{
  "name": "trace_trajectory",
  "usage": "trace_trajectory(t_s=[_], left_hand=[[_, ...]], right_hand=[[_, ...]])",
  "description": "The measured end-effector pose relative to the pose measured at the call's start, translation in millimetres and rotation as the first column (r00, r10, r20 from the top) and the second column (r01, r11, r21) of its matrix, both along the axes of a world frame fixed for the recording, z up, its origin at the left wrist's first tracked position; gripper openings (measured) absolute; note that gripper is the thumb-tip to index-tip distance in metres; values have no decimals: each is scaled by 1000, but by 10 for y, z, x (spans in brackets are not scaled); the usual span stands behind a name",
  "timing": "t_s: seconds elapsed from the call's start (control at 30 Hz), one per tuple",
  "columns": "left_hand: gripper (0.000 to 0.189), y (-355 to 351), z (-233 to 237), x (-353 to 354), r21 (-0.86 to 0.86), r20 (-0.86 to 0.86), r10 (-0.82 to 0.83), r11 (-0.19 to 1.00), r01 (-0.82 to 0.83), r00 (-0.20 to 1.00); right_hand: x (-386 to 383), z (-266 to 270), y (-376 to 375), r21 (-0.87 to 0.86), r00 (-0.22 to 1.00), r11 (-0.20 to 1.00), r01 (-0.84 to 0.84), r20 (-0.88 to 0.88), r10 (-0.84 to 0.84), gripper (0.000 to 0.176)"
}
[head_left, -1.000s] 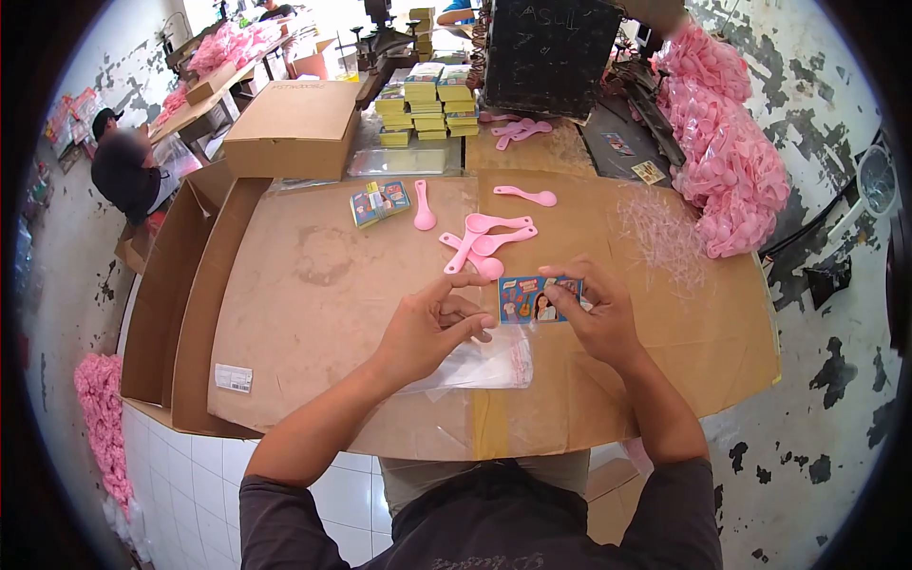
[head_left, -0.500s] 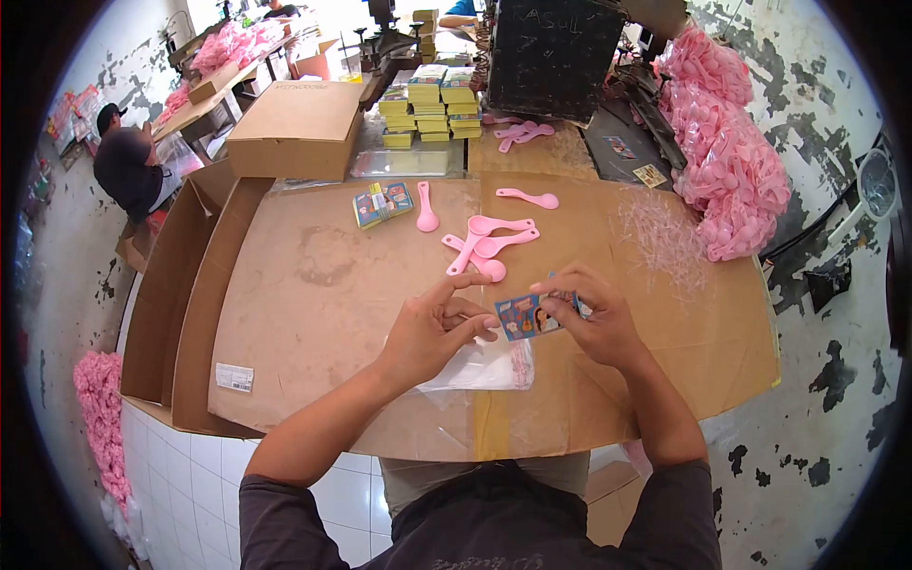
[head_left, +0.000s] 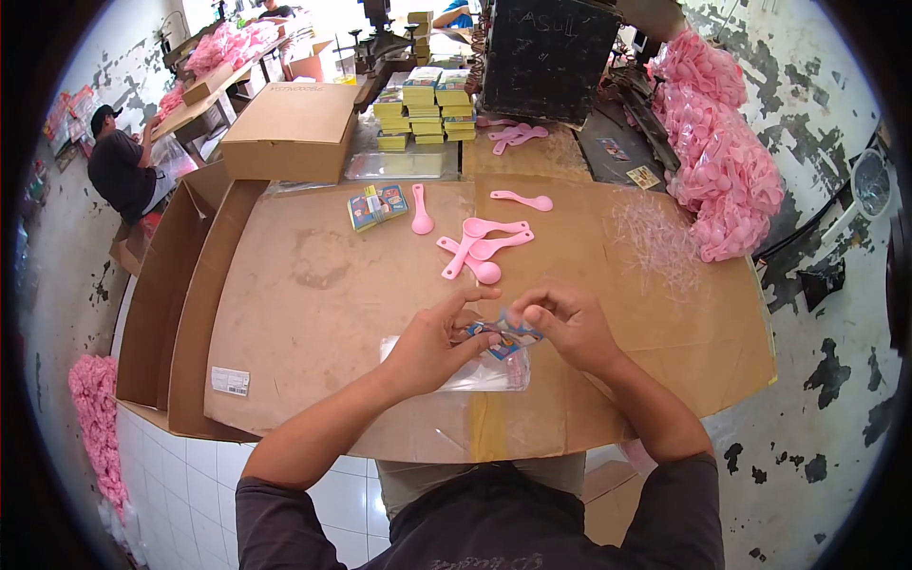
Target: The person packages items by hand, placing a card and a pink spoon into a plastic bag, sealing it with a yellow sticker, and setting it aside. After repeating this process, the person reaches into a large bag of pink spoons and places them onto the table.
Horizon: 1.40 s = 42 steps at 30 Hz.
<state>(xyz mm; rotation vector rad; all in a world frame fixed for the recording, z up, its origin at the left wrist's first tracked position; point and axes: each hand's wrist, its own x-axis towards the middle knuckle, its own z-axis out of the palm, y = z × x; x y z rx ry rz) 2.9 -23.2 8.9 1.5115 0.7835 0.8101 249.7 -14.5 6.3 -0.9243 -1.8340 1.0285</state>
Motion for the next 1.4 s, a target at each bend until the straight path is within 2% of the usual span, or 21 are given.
trace_trajectory(t_s=[0.03, 0.1, 0.13, 0.17, 0.27, 0.37, 0.47, 0.53, 0.6, 0.63, 0.73, 0.83, 0.93, 1.0, 1.03, 1.13, 1.23, 1.4], left_hand=[[51, 2, -6, -10, -8, 19, -5, 1000, 5, 1000], [49, 12, -16, -24, -30, 74, 10, 1000, -8, 997], [48, 16, -23, -11, -47, 111, 31, 999, -26, 993], [47, 19, -34, -5, -66, 147, 53, 997, -43, 988], [42, 60, -88, -15, -61, 154, 115, 992, -106, 981], [39, 119, -174, -19, -104, 247, 145, 987, -122, 958], [34, 147, -115, -63, -132, 255, 178, 980, -148, 950], [33, 169, -135, -66, -137, 252, 188, 978, -157, 949], [31, 179, -160, -57, -149, 257, 177, 979, -143, 950], [30, 188, -165, -65, -154, 263, 166, 980, -128, 951], [28, 180, -136, -73, -132, 265, 156, 983, -125, 952], [27, 139, -78, -64, -116, 300, 154, 985, -124, 941], [27, 121, -67, -63, -129, 334, 137, 987, -99, 933], [28, 122, -50, -72, -154, 323, 120, 985, -73, 939], [29, 121, -26, -77, -175, 305, 109, 983, -57, 946], [30, 98, -82, -46, -182, 291, 75, 983, -22, 954], [31, 36, -45, -15, -184, 285, 34, 983, 20, 958], [31, -11, -53, 2, -208, 270, -5, 976, 64, 963]], right_hand=[[-3, 70, 67, 177, 995, 981, -76, 76, 63, 27], [-37, 218, 134, 133, 990, 981, -139, 26, 137, 23], [-68, 308, 135, -84, 985, 987, -140, -112, 130, 20], [-95, 363, 148, -298, 966, 941, -163, -242, 91, 18], [-72, 341, 321, -183, 987, 980, -78, -156, 49, 16], [-184, 571, 274, -45, 969, 999, 1, 245, 11, 19], [-200, 493, 560, 190, 932, 927, -323, 232, 277, 24], [-98, 393, 1042, 205, 933, 942, -266, 302, 197, 25], [-81, 289, 1383, 229, 946, 973, -20, 320, -56, 26], [-107, 234, 1502, 244, 916, 951, 193, 301, -263, 27], [132, -214, 2051, 447, 731, 894, 38, 597, -330, 25], [88, -123, 2111, 406, 699, 910, 83, 627, -343, 27], [17, 104, 1829, 536, 864, 819, 205, 293, -408, 33], [16, 285, 1446, 190, 961, 959, 210, 140, -238, 39], [18, 373, 1225, 8, 985, 985, 171, 39, -171, 42], [-70, 624, 530, -186, 984, 982, 35, -168, -67, 50], [-73, 601, 276, -185, 903, 976, 115, -389, -181, 47], [-53, 466, 201, -155, 893, 980, 129, -411, -182, 46]])
